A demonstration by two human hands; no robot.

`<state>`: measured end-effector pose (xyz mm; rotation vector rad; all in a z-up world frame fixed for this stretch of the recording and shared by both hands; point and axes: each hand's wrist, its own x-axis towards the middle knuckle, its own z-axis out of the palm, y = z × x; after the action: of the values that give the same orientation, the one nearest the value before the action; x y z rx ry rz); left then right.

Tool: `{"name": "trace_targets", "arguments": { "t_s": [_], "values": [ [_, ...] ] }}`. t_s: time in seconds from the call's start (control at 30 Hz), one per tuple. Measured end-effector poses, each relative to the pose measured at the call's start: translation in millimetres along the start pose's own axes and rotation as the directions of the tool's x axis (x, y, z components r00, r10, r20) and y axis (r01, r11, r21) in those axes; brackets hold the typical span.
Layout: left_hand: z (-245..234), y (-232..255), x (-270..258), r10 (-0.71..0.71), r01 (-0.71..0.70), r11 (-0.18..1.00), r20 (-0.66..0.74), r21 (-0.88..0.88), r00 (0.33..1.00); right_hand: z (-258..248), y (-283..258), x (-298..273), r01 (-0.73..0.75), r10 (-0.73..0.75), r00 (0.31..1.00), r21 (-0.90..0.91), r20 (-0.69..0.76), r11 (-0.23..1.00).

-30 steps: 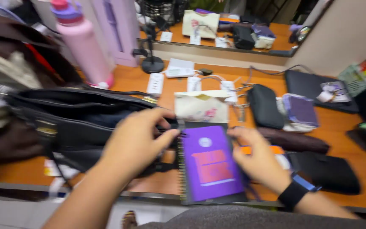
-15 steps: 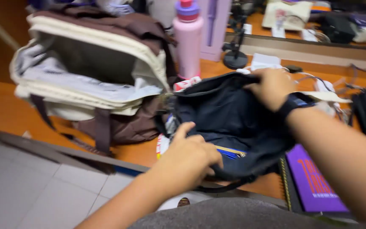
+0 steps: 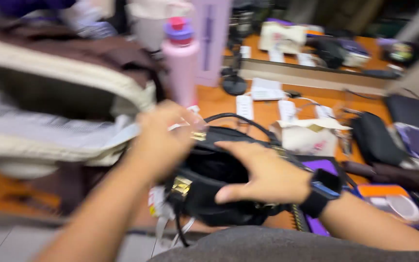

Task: The person unpacks a beige tote bag on a cluttered wooden desk, removing a tote bag, a small pouch, a snack, a keychain, and a small container. Each item is placed on the desk as it is removed.

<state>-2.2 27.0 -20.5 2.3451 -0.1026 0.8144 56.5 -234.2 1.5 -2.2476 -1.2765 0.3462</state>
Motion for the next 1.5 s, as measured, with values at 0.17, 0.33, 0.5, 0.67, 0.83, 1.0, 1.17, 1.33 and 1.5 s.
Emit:
{"name": "trace_targets", "arguments": {
  "t_s": [0.17, 0.33, 0.5, 0.67, 0.83, 1.0, 1.17, 1.33, 1.5],
  "values": [
    [49.1, -117.3, 110.7, -0.136, 0.099, 0.99, 0.462, 0.104, 0.877, 18.3, -17.6, 14.6, -0.1, 0.096, 0.995, -0.291, -0.029, 0.952],
    [139.0, -232.0, 107.0, -0.521, 0.105, 0.831, 0.697, 0.547, 0.492, 31.7, -2.3, 24.9, -0.18, 0.176, 0.984, -0.302, -0.04, 0.936],
    [135.5, -275.1, 76.9, -0.442, 0.149, 0.886, 0.704, 0.439, 0.556, 42.9, 25.9, 19.1, -0.137, 0.099, 0.951, -0.111, -0.292, 0.984],
    [100.9, -222.9, 99.4, -0.445, 0.328, 0.885, 0.396, 0.33, 0.803, 25.9, 48.8, 0.2, -0.14, 0.148, 0.834, 0.056, -0.531, 0.989],
    [-17.0, -115.7, 91.6, -0.048, 0.034, 0.932, 0.03, 0.361, 0.998, -7.9, 80.5, -15.1, -0.225, 0.403, 0.722, 0.36, -0.563, 0.906],
    [-120.4, 18.8, 14.4, -0.636, 0.446, 0.725, -0.262, -0.525, 0.726, -17.5, 111.6, -6.4, -0.223, 0.405, 0.754, 0.379, -0.518, 0.898],
    [-146.2, 103.4, -12.2, -0.643, 0.168, 0.541, -0.277, -0.824, 0.713, -3.1, 87.5, 30.4, 0.056, -0.045, 0.877, 0.01, -0.478, 0.998],
    [-132.6, 139.5, -20.4, -0.683, 0.11, 0.405, -0.22, -0.907, 0.697, 20.9, 45.0, 47.4, 0.185, -0.226, 0.945, -0.181, -0.238, 0.966],
    [-124.0, 114.7, -45.9, -0.738, 0.055, 0.359, -0.247, -0.932, 0.627, 14.2, 14.1, 19.0, 0.238, -0.302, 0.854, -0.198, -0.423, 0.951]
  ]
}}
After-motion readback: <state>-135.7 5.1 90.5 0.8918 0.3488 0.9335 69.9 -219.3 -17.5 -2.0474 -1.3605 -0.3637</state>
